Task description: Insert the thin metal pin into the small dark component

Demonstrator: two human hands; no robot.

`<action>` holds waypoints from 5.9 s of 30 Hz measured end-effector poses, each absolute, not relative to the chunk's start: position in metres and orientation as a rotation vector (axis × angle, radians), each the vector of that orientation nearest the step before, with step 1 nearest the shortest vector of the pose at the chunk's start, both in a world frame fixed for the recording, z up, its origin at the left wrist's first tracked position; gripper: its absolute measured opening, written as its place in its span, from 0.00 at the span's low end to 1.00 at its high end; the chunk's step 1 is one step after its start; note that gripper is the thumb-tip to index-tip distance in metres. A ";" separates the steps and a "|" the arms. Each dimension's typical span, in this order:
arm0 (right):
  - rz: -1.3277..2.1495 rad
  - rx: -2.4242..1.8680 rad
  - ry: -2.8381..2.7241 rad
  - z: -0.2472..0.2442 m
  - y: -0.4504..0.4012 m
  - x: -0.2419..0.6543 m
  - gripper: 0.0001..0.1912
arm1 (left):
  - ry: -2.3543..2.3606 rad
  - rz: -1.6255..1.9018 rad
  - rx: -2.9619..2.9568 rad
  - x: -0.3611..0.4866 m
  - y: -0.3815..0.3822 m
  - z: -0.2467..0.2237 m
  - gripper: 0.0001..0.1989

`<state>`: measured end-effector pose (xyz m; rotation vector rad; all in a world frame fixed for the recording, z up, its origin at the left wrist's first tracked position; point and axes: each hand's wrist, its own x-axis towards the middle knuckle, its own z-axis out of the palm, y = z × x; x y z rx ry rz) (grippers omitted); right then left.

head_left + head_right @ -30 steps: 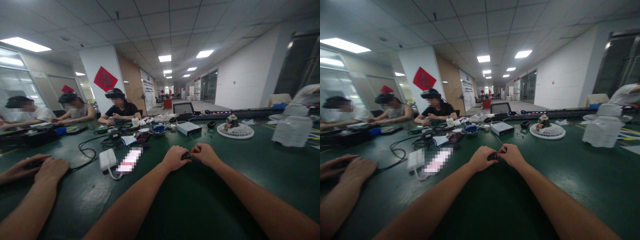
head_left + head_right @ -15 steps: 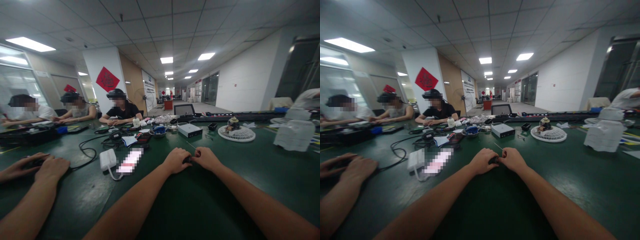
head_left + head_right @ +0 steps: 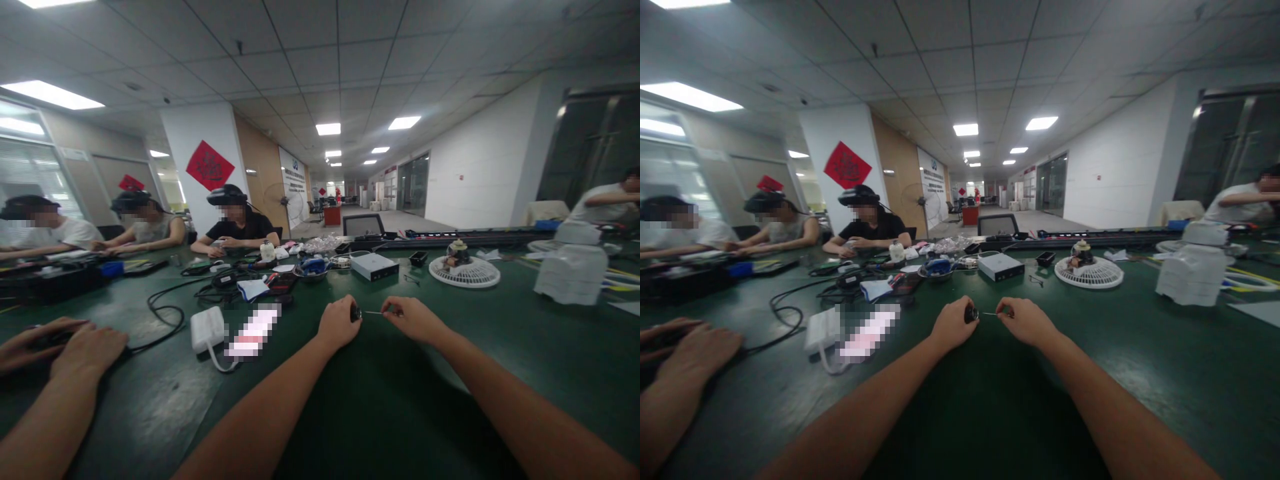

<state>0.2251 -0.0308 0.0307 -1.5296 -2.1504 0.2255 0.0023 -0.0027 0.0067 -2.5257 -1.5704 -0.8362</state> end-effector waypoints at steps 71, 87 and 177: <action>0.509 -1.301 -1.773 0.010 -0.014 0.213 0.06 | -1.281 -0.635 -2.639 0.009 -0.011 0.012 0.18; 0.545 -1.260 -1.726 0.012 -0.018 0.207 0.08 | -1.151 -0.700 -2.689 0.014 -0.015 0.015 0.15; 0.212 -1.650 -2.110 0.031 -0.037 0.209 0.07 | -1.200 -0.695 -2.677 0.010 -0.012 0.014 0.12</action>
